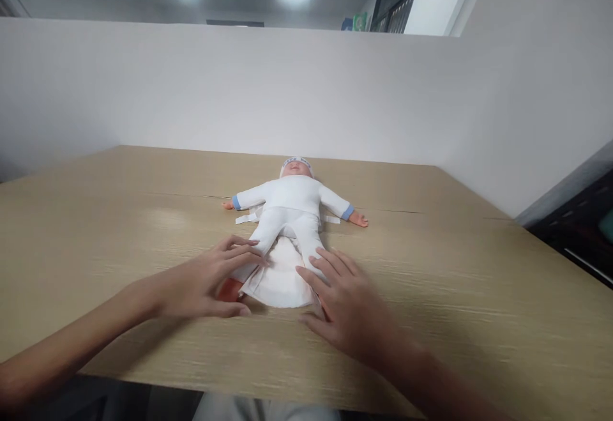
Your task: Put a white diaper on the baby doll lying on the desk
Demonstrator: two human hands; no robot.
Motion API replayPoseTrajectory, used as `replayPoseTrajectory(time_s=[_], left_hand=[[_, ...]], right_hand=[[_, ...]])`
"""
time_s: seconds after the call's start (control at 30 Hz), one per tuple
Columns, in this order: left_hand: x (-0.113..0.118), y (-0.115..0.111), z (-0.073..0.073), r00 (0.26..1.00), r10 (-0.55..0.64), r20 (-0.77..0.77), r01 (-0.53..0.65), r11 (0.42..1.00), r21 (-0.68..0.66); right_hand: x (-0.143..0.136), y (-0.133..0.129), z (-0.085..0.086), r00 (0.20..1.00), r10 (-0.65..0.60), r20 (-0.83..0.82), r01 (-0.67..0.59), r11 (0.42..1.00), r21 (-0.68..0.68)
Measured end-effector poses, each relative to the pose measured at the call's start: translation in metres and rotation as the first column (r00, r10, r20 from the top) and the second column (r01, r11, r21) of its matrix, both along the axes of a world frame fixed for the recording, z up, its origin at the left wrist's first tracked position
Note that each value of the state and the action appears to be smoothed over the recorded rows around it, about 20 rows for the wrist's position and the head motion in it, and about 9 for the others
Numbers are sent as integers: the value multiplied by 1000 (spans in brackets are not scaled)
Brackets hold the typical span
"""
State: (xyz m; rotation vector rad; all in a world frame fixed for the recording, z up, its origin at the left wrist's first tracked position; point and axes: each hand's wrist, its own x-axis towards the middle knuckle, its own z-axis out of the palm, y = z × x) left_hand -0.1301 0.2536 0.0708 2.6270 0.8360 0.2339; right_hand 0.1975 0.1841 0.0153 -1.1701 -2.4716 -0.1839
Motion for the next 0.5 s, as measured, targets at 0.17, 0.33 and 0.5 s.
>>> replayPoseTrajectory(time_s=[0.17, 0.33, 0.5], left_hand=[[15, -3, -12, 997, 80, 11, -80, 986, 145], [23, 22, 3, 944, 180, 276, -206, 976, 69], [45, 82, 7, 828, 296, 477, -288, 953, -92]], right_hand=[[-8, 5, -18, 995, -69, -75, 76, 993, 96], [1, 37, 5, 942, -121, -312, 110, 992, -55], [2, 99, 23, 816, -100, -570, 68, 995, -78]])
